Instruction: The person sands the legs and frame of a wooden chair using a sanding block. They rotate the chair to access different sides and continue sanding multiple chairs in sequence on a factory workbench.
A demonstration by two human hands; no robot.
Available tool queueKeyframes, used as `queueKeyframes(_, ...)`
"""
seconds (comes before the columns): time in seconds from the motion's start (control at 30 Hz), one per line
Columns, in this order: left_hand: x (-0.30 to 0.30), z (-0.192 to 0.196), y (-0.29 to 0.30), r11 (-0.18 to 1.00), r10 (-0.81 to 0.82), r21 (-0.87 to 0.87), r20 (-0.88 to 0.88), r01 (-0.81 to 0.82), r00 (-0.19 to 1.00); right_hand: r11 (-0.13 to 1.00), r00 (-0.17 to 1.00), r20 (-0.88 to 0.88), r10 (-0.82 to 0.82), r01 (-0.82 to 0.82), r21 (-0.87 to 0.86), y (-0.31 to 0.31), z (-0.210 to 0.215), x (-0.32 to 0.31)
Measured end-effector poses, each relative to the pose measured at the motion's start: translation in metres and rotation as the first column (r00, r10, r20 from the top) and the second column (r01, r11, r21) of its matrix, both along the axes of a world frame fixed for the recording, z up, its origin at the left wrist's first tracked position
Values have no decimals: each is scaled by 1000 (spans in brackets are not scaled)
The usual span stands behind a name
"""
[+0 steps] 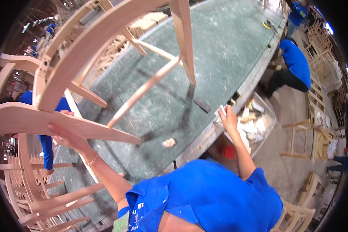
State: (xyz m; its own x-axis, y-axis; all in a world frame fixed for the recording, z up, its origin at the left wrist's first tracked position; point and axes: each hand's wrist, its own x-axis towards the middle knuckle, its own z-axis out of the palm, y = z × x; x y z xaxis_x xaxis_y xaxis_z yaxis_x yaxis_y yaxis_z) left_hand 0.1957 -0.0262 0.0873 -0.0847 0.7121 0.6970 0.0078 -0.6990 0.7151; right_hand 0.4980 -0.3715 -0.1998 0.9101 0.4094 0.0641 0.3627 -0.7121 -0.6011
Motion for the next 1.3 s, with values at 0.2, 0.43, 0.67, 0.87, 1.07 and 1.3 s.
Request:
queueKeyframes(0.2,-5,-1,-2,1000,7,-25,54,-6,999,565,957,-106,269,-67,822,101,194,29)
queueKeyframes(0.43,-3,1,-2,999,-22,-31,77,25,997,258,764,628,-150,-582,771,187,333,44)
queueKeyframes(0.67,1,5,-10,997,36,-68,14,-35,999,360,578,710,-402,-614,703,256,314,69)
queueKeyframes(0.87,16,10,-23,994,58,-97,-3,-58,998,424,687,668,-284,-535,731,239,289,56)
queueKeyframes(1.07,-2,4,-16,994,-44,-97,48,48,998,297,666,690,-283,-623,723,211,326,48)
queueKeyframes(1.3,25,15,-31,993,74,-93,15,-72,997,440,639,695,-329,-547,712,241,301,63)
